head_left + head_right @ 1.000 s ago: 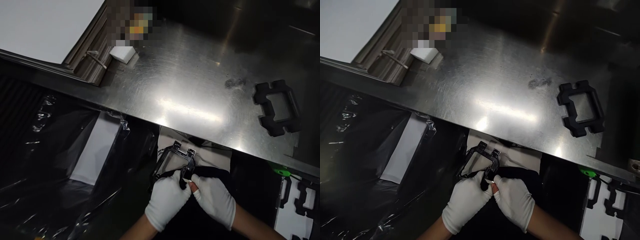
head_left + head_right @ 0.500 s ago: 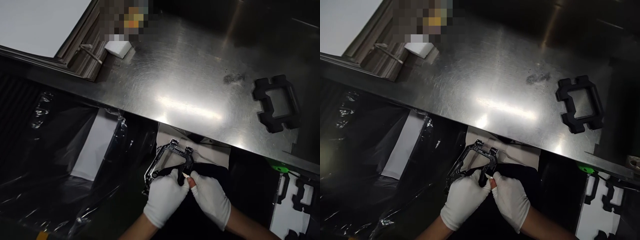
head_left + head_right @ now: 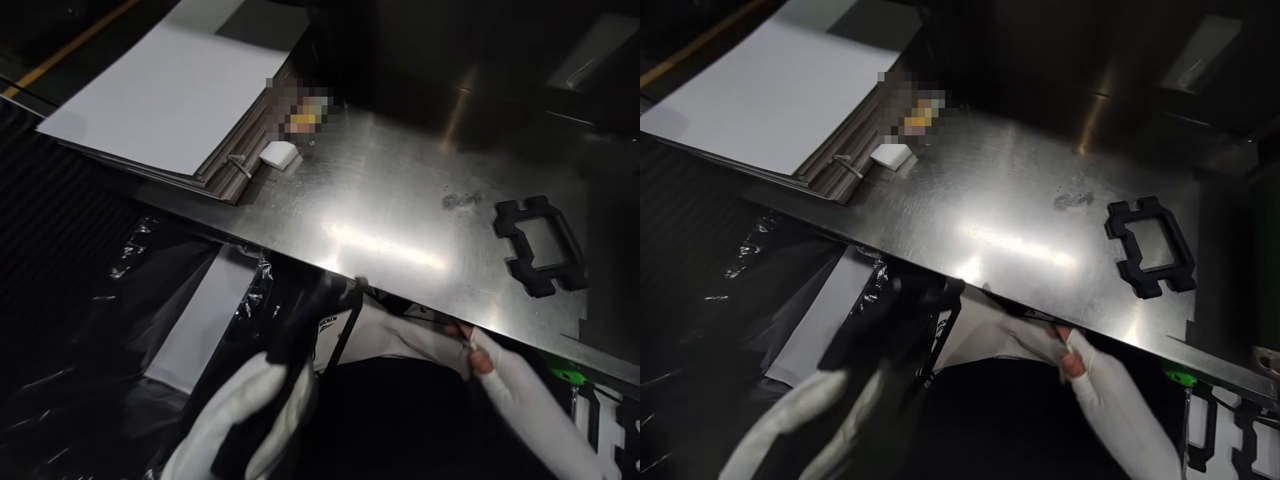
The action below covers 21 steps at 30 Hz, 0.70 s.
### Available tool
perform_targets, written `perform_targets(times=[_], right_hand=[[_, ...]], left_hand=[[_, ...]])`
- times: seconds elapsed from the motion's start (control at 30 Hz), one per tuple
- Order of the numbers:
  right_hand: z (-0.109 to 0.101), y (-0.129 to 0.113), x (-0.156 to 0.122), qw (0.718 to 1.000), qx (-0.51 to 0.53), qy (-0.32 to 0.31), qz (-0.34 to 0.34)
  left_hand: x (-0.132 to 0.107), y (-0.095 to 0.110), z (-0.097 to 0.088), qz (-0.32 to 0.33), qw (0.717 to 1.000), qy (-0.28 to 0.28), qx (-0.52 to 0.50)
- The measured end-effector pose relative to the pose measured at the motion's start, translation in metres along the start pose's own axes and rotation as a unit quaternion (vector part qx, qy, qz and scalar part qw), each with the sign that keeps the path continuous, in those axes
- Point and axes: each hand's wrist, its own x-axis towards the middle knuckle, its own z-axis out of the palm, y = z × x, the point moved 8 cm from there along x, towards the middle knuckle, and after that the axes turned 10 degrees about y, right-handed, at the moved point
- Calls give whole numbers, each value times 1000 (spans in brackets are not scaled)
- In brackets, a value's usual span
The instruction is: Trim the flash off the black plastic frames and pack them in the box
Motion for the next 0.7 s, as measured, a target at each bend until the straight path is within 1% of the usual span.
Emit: perform_targets(times=[0.03,0.07,0.1,0.13,0.17,0.2,0.27,0.3,0.37,0.4,0.47,0.53,0.63,0.7], right_hand=[[-20,-13,13,997,-39,55,-26],[-35,-28,28,990,-78,109,-49],[-45,-44,44,979,-117,151,-69],[-50,-59,61,967,-155,180,-87],[-48,-73,77,958,-189,191,-101],[-42,-86,93,951,-221,183,-116],[-19,-105,114,937,-278,141,-158],[-5,-113,118,927,-305,116,-185],[20,-122,116,906,-344,77,-234],[31,-124,112,899,-356,63,-248],[45,-122,104,896,-365,42,-250],[49,-119,99,897,-369,45,-240],[42,-118,101,884,-390,86,-242],[38,-117,105,878,-400,92,-247]], left_hand=[[9,18,15,13,1000,-20,4],[22,34,35,28,998,-58,10],[37,50,54,46,994,-94,13],[55,65,69,64,992,-105,5],[73,74,83,66,991,-114,4],[89,80,94,66,991,-119,11],[112,84,106,61,990,-119,32],[119,84,108,60,990,-117,45],[123,80,108,56,990,-109,68],[122,78,106,52,990,-103,78],[119,74,103,41,991,-89,95],[116,71,103,31,990,-78,110],[116,70,104,30,989,-69,124],[116,69,103,26,989,-65,128]])
